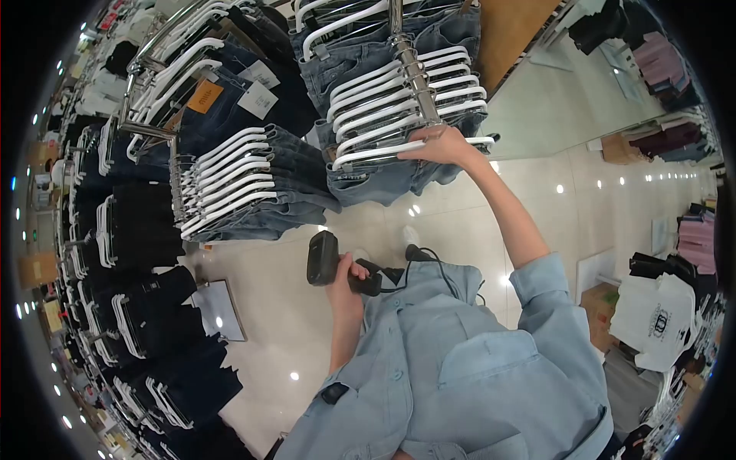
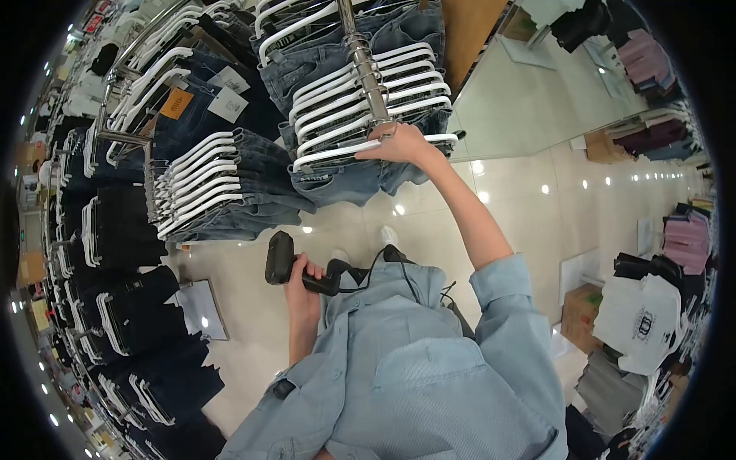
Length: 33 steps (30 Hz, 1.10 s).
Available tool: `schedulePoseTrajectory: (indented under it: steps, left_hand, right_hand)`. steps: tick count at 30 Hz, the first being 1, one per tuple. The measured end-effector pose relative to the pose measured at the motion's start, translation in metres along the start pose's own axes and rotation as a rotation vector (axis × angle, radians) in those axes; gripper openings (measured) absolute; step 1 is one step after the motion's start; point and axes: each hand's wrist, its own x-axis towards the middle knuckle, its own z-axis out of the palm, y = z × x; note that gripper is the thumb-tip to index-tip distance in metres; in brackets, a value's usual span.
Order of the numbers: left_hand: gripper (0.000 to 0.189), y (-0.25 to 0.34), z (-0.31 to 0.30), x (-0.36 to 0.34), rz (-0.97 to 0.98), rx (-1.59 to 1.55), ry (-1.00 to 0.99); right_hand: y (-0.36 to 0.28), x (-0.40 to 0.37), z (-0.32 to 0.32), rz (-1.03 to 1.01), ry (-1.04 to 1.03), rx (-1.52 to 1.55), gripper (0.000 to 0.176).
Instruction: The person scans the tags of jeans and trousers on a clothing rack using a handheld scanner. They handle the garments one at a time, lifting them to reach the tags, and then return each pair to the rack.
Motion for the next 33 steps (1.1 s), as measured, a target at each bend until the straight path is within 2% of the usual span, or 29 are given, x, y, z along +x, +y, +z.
schedulePoseTrajectory:
  steps: [2, 5, 6, 7, 9, 10, 11, 13, 14, 15, 17, 21, 23, 24, 25, 27, 28, 30, 33]
  left_hand:
    - [0.012, 0.009, -0.006, 0.001, -0.012, 0.027, -0.015]
    - [0.012, 0.030, -0.019, -0.004, -0.029, 0.061, -0.038]
    - [0.013, 0.036, -0.023, -0.006, -0.033, 0.068, -0.046]
    - [0.013, 0.041, -0.031, -0.007, -0.045, 0.063, -0.063]
    - [0.013, 0.050, -0.052, -0.008, -0.033, 0.066, -0.062]
    - [0.012, 0.053, -0.062, -0.008, -0.021, 0.065, -0.068]
    - [0.012, 0.056, -0.070, -0.009, -0.032, 0.060, -0.084]
    - [0.012, 0.063, -0.084, -0.011, -0.047, 0.043, -0.062]
    - [0.013, 0.067, -0.091, -0.011, -0.055, 0.072, -0.041]
    - [0.013, 0.071, -0.097, -0.010, -0.055, 0.069, -0.063]
    - [0.015, 0.079, -0.110, -0.009, -0.066, 0.058, -0.039]
    - [0.016, 0.095, -0.135, -0.008, -0.046, 0.073, -0.067]
    - [0.015, 0.098, -0.151, -0.004, -0.048, 0.074, -0.083]
    - [0.015, 0.100, -0.159, -0.005, -0.044, 0.076, -0.089]
    - [0.015, 0.102, -0.165, -0.007, -0.039, 0.076, -0.097]
    - [0.014, 0.109, -0.172, -0.008, -0.015, 0.067, -0.114]
    - [0.014, 0.112, -0.175, -0.010, -0.008, 0.068, -0.131]
    - [0.014, 0.117, -0.183, -0.014, 0.054, 0.074, -0.158]
    - [0.014, 0.122, -0.194, -0.016, 0.073, 0.039, -0.160]
  right_hand:
    - [-0.012, 0.001, -0.005, 0.077, -0.027, -0.146, 0.061]
    - [-0.012, 0.006, -0.002, 0.143, -0.073, -0.073, 0.058]
    - [-0.006, 0.008, 0.004, 0.092, -0.017, -0.065, 0.051]
    - [0.001, 0.009, 0.015, 0.106, -0.007, -0.077, 0.051]
    - [0.002, 0.005, 0.026, -0.121, 0.436, -0.311, 0.042]
    - [-0.007, -0.003, 0.022, -0.026, 0.370, -0.224, 0.032]
    - [-0.008, -0.009, 0.025, -0.015, 0.378, -0.239, 0.032]
    - [-0.010, -0.022, 0.034, -0.202, 0.770, -0.470, 0.041]
    - [-0.014, -0.037, 0.040, -0.080, 0.792, -0.362, 0.053]
    - [-0.020, -0.048, 0.046, -0.077, 0.809, -0.376, 0.053]
    - [-0.027, -0.068, 0.071, 0.086, 1.210, -0.234, 0.052]
    - [-0.037, -0.084, 0.115, 0.210, 1.166, -0.194, 0.052]
    - [-0.046, -0.069, 0.122, 0.289, 1.123, 0.315, 0.053]
    - [-0.046, -0.059, 0.118, 0.382, 1.004, 0.439, 0.061]
    - [-0.052, -0.049, 0.115, 0.377, 1.012, 0.440, 0.061]
    - [-0.067, -0.031, 0.107, 0.448, 0.759, 0.943, 0.061]
    - [-0.066, -0.022, 0.105, 0.436, 0.774, 0.946, 0.061]
    - [-0.063, -0.009, 0.107, 0.356, 0.668, 1.149, 0.054]
    - [-0.058, -0.001, 0.111, 0.282, 0.690, 1.256, 0.048]
